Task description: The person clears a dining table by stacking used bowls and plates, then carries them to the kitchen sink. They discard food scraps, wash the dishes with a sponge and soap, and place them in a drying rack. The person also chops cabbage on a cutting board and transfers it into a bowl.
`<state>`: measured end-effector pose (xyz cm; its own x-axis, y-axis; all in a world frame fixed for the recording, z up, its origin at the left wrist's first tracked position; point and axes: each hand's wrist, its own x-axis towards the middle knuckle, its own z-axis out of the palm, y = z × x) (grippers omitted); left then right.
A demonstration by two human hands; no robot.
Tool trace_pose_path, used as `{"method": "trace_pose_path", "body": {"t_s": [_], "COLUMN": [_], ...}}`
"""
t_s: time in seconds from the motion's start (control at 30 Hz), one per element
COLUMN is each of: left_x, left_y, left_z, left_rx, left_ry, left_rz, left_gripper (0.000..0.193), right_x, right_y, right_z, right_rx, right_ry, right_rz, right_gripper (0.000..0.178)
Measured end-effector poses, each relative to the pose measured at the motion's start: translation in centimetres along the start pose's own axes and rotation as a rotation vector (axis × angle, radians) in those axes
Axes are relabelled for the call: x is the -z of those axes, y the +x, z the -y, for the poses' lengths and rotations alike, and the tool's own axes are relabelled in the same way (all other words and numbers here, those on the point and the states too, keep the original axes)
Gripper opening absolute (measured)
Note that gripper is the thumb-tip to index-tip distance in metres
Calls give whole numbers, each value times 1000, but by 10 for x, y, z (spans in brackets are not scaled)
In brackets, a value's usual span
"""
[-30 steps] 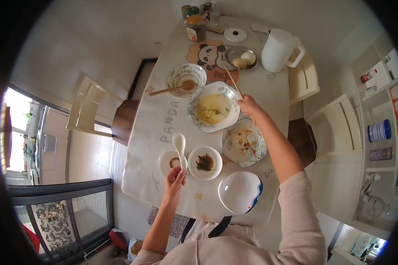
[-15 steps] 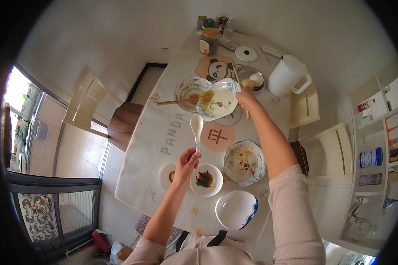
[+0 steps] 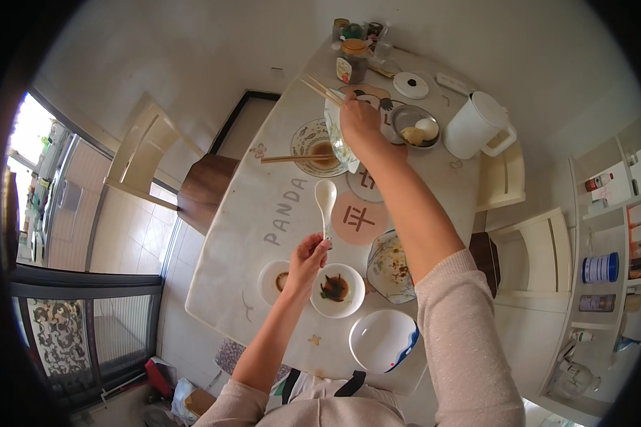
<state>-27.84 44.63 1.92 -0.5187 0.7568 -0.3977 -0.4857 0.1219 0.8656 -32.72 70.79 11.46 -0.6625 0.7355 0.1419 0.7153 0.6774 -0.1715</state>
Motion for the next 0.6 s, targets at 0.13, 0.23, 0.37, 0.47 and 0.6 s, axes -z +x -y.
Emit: {"method": "trace_pose_path", "body": {"t_s": [0.13, 0.23, 0.37, 0.47, 0.6], "left_x": [-5, 3, 2, -2, -9], "left_y": [0, 19, 51, 78, 112], "left_z": [-4, 5, 2, -3, -2], "left_rx": [-22, -92, -149, -208, -320], "left_ry": [0, 67, 101, 167, 373], "left_rz": [-12, 3, -26, -73, -139], "left_gripper": [21, 22, 21, 18, 20], "right_x": [-9, -9, -8, -2, 7], "right_y": [2, 2, 2, -4, -14], "right_z": [1, -4, -13, -18, -20], "right_rx": [123, 106, 48, 59, 81], "right_ry": [-63, -106, -49, -46, -53], "right_rz": [-110, -129, -95, -103, -114], "right_gripper": [18, 19, 18, 17, 17]}}
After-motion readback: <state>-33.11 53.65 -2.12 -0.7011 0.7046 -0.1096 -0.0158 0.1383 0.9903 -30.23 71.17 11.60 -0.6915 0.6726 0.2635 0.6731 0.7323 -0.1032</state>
